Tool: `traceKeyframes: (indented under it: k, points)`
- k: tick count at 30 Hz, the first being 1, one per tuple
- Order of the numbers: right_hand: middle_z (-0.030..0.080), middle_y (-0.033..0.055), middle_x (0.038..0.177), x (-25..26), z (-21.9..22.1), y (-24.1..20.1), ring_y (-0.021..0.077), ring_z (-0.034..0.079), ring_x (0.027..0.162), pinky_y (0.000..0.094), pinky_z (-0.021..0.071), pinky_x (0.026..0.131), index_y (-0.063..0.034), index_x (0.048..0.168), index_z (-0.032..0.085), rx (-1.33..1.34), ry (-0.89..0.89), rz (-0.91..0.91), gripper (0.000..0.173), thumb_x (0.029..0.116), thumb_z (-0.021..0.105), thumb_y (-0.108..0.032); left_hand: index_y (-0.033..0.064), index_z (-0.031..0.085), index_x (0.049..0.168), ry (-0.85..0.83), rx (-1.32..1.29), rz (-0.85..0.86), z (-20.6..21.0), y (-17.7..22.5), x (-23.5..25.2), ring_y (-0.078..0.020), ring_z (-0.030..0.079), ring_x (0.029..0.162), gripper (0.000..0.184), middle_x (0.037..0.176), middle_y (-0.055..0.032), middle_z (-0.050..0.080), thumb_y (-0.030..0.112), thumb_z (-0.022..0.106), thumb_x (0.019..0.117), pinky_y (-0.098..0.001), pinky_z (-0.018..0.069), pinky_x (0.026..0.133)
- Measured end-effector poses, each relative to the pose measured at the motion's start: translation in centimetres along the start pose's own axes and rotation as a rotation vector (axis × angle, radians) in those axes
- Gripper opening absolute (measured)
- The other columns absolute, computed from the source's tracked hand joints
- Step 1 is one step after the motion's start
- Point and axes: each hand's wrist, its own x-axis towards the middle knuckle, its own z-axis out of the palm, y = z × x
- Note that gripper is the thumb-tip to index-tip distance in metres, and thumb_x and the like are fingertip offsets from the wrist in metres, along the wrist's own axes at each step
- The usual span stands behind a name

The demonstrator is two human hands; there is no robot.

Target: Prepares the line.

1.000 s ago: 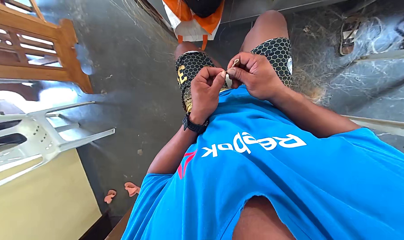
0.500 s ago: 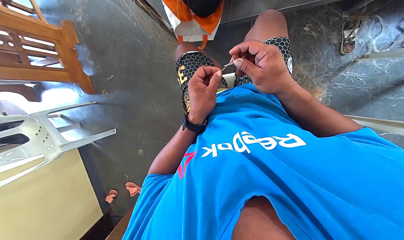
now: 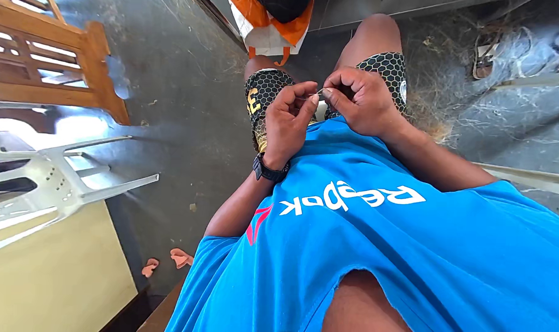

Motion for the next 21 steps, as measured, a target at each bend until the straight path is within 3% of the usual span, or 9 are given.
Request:
traceKeyframes:
  k: [4,8,13,16,21]
  points:
    - [0.065,0.0022,0.085,-0.1,0.1,0.2,0.0029,0.06,0.071,0.0189,0.0516,0.065,-0.0025,0.102,0.069,-0.013,-0.003,-0.047,0.015,0.1025,0.058,-0.014,-0.0029,0.069,0.109,-0.002,-0.003,-0.017,0.2,0.2,-0.1,-0.0081,0.061,0.066,0.014,0.09,-0.0064,0.07,0.0,0.067,0.0958,-0.0232,0.053,0.058]
    - [0.066,0.0046,0.088,-0.3,0.3,0.3,0.0038,0.059,0.074,0.0189,0.0511,0.067,-0.0008,0.1,0.07,-0.03,0.022,-0.101,0.016,0.1012,0.058,-0.01,-0.0022,0.069,0.105,-0.001,0.017,-0.02,0.3,0.1,-0.1,-0.0061,0.056,0.062,0.01,0.084,-0.0041,0.068,0.0,0.069,0.0949,-0.0219,0.05,0.058]
    - [0.066,0.0086,0.091,-0.6,0.9,0.0,0.0081,0.062,0.08,0.0217,0.0526,0.071,0.0,0.097,0.07,-0.123,0.075,-0.153,0.017,0.1007,0.056,-0.01,-0.0022,0.068,0.103,0.006,0.027,-0.031,0.2,0.2,-0.3,-0.0066,0.057,0.062,0.008,0.08,-0.0038,0.067,0.0,0.069,0.0948,-0.0221,0.051,0.058]
    - [0.067,0.0076,0.092,-0.5,0.5,0.1,0.008,0.063,0.08,0.0225,0.0541,0.072,-0.0006,0.101,0.069,-0.11,0.027,-0.104,0.018,0.1032,0.056,-0.013,-0.0024,0.068,0.104,0.009,0.009,-0.05,0.1,0.3,-0.4,-0.0067,0.059,0.064,0.009,0.082,-0.0042,0.068,0.0,0.068,0.0957,-0.0222,0.0525,0.06]
    - [0.069,0.0025,0.09,-0.3,-0.4,0.2,0.0042,0.066,0.075,0.0205,0.0577,0.068,-0.0033,0.109,0.068,0.068,-0.055,-0.015,0.017,0.1031,0.059,-0.017,-0.002,0.068,0.105,0.013,-0.043,-0.076,0.1,0.4,-0.4,-0.0059,0.053,0.058,0.009,0.079,-0.0038,0.066,0.001,0.068,0.0963,-0.0204,0.0447,0.051]
